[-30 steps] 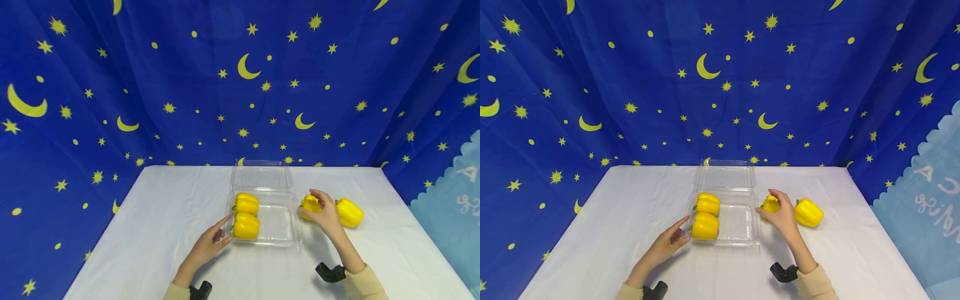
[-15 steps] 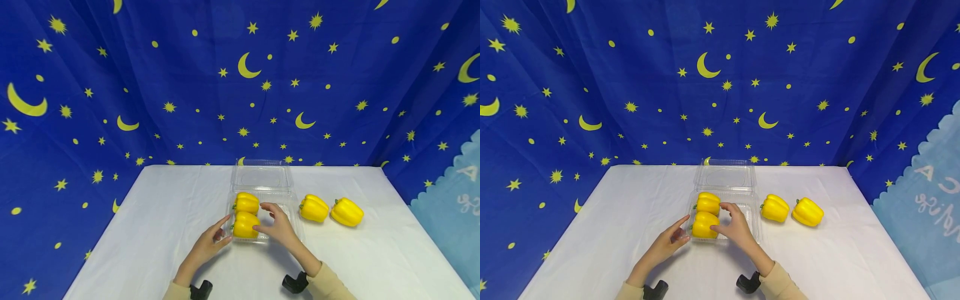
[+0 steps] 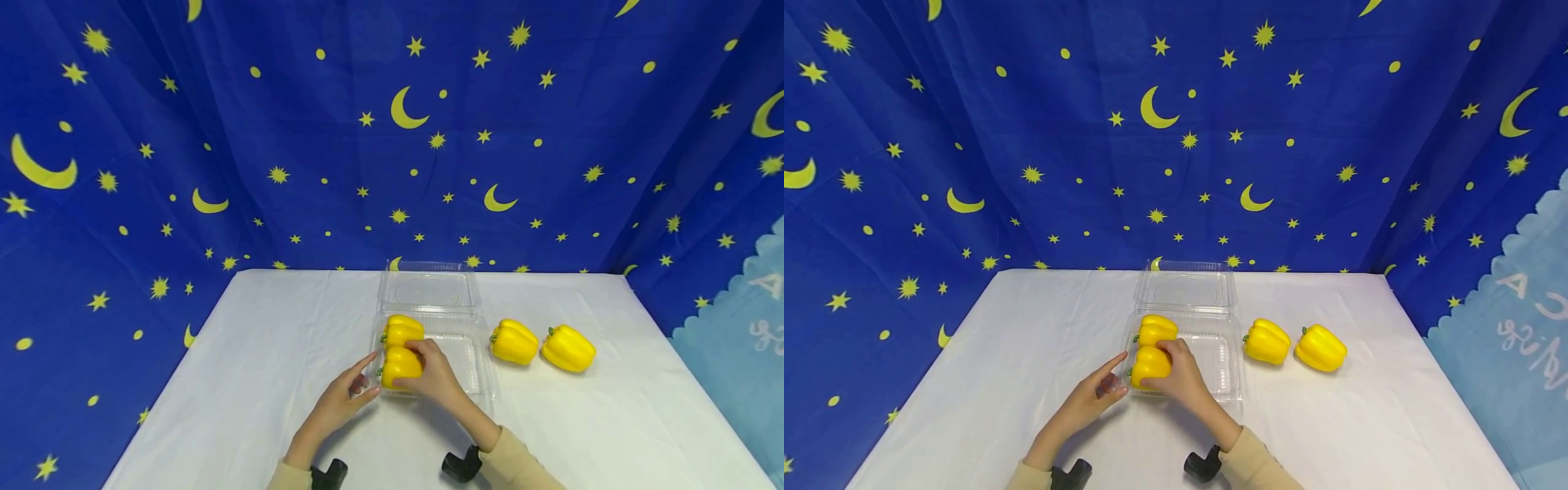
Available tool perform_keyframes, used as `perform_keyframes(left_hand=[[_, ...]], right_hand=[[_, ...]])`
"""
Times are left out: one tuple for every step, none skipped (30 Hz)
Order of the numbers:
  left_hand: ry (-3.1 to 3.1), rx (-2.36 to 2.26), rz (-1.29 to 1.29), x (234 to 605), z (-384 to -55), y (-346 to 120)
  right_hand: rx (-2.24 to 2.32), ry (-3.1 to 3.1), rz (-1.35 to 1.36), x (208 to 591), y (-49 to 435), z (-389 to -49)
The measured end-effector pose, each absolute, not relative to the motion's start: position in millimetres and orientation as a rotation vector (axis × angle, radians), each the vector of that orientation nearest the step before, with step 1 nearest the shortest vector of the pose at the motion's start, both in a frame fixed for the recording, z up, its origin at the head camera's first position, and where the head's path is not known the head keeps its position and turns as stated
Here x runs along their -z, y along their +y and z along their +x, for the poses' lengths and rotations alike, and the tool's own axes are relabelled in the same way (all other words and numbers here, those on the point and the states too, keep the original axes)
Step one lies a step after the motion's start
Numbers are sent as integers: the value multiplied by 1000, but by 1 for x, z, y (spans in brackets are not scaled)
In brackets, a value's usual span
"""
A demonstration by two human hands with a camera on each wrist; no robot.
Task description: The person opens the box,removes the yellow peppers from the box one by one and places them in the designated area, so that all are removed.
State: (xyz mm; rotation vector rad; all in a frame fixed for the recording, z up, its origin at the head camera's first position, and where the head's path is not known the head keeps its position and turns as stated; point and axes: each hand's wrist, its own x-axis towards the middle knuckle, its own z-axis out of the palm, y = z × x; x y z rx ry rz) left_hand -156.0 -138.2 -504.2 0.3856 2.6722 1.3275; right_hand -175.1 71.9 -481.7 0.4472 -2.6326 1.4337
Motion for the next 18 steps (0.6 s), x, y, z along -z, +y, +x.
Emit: perform_keyframes(left_hand=[[2670, -1329, 386, 504, -156, -138], [2669, -1331, 389, 504, -156, -138], [2667, -1332, 389, 504, -156, -138], [2665, -1336, 390, 503, -156, -138], [2665, -1338, 391, 503, -155, -138], [2664, -1340, 393, 503, -155, -137], [2663, -1343, 392, 503, -155, -137], [2663, -1344, 391, 503, -154, -137], [2663, -1345, 391, 502, -154, -137], [2664, -1345, 392, 502, -154, -137], [2665, -1345, 394, 502, -154, -137], [2664, -1346, 395, 502, -154, -137], [2664, -1344, 396, 503, -154, -138], [2666, -1342, 399, 503, -154, -138], [2666, -1342, 402, 503, -154, -138], [2666, -1341, 405, 503, -155, -138], [2666, -1341, 406, 504, -155, -138], [2665, -1341, 404, 504, -155, -138]], right_hand=[[-1408, -2650, 446, 482, 72, -175], [-1380, -2668, 443, 482, 72, -175], [-1372, -2683, 436, 482, 72, -174], [-1361, -2699, 433, 482, 72, -174], [-1362, -2712, 430, 482, 72, -174], [-1368, -2721, 429, 482, 72, -174], [-1372, -2730, 431, 482, 73, -174], [-1390, -2735, 433, 482, 73, -174], [-1409, -2740, 440, 482, 73, -175], [-1424, -2747, 455, 482, 74, -176], [-1447, -2750, 471, 483, 74, -176], [-1469, -2756, 486, 483, 75, -177], [-1493, -2759, 501, 483, 75, -178], [-1513, -2762, 515, 483, 76, -179], [-1530, -2763, 526, 483, 76, -180], [-1540, -2762, 530, 484, 77, -180], [-1537, -2761, 530, 484, 77, -181], [-1527, -2757, 523, 484, 77, -181]])
